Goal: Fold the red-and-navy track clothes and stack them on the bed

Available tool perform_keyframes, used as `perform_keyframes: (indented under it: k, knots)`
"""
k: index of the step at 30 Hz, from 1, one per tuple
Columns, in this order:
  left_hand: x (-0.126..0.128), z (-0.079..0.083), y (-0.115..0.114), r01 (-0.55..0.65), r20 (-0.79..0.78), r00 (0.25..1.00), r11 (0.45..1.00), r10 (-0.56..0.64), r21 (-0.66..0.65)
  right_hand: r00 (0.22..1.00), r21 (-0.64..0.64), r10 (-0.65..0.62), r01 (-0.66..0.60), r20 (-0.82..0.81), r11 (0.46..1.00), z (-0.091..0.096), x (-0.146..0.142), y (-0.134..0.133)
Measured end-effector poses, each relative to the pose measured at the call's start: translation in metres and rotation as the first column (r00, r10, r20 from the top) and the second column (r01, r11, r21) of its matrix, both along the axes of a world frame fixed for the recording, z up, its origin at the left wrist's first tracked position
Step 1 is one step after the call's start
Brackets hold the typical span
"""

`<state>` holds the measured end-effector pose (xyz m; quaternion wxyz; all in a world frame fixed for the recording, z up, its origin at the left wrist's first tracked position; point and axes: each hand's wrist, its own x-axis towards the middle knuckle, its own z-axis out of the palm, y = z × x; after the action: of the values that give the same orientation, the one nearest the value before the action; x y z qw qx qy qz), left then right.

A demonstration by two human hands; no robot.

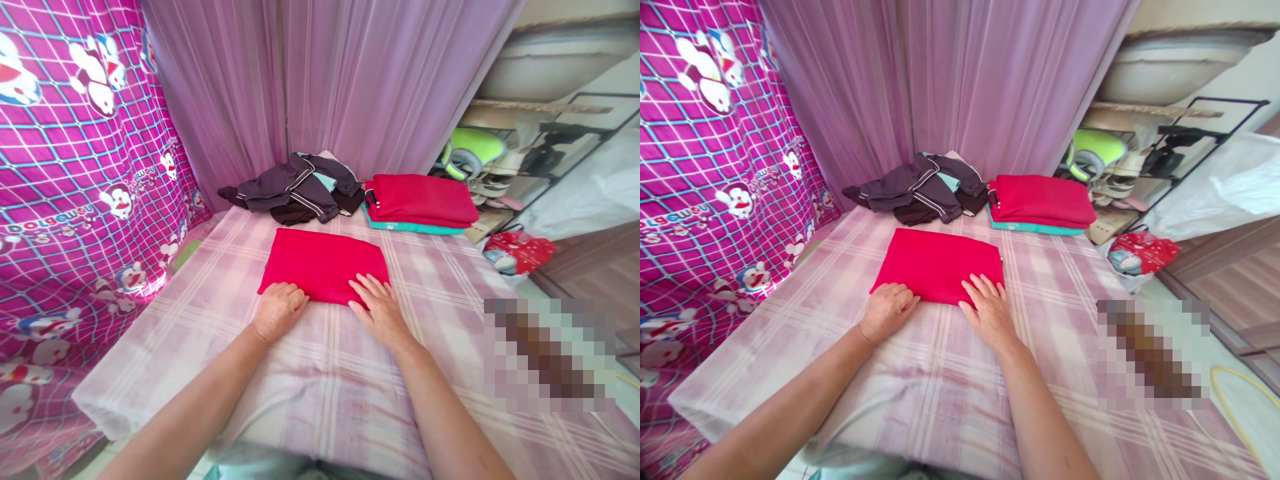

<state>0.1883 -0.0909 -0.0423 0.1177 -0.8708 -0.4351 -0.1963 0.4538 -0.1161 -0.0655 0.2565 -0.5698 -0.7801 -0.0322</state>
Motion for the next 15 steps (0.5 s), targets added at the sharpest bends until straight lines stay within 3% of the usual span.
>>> perform_keyframes:
  k: [4,7,10,15]
  knots:
    - [-0.003,-0.004,-0.001,-0.010,0.036,0.999,1.000,0.010,0.003,0.982,0.157,0.028,0.001,-0.186,0.988,0.001,0.002,0.004]
    - [-0.005,-0.005,-0.002,-0.018,0.056,0.998,1.000,0.017,0.012,0.940,0.237,-0.066,0.152,-0.335,0.959,0.007,0.003,0.005]
    - [-0.007,-0.005,-0.001,-0.021,0.087,0.996,0.999,0.017,0.046,0.903,0.232,-0.186,0.290,-0.386,0.928,0.013,0.004,0.004]
    - [-0.010,-0.002,0.001,-0.049,0.132,0.990,0.995,0.038,0.083,0.897,0.187,-0.271,0.350,-0.348,0.918,0.016,0.009,0.001]
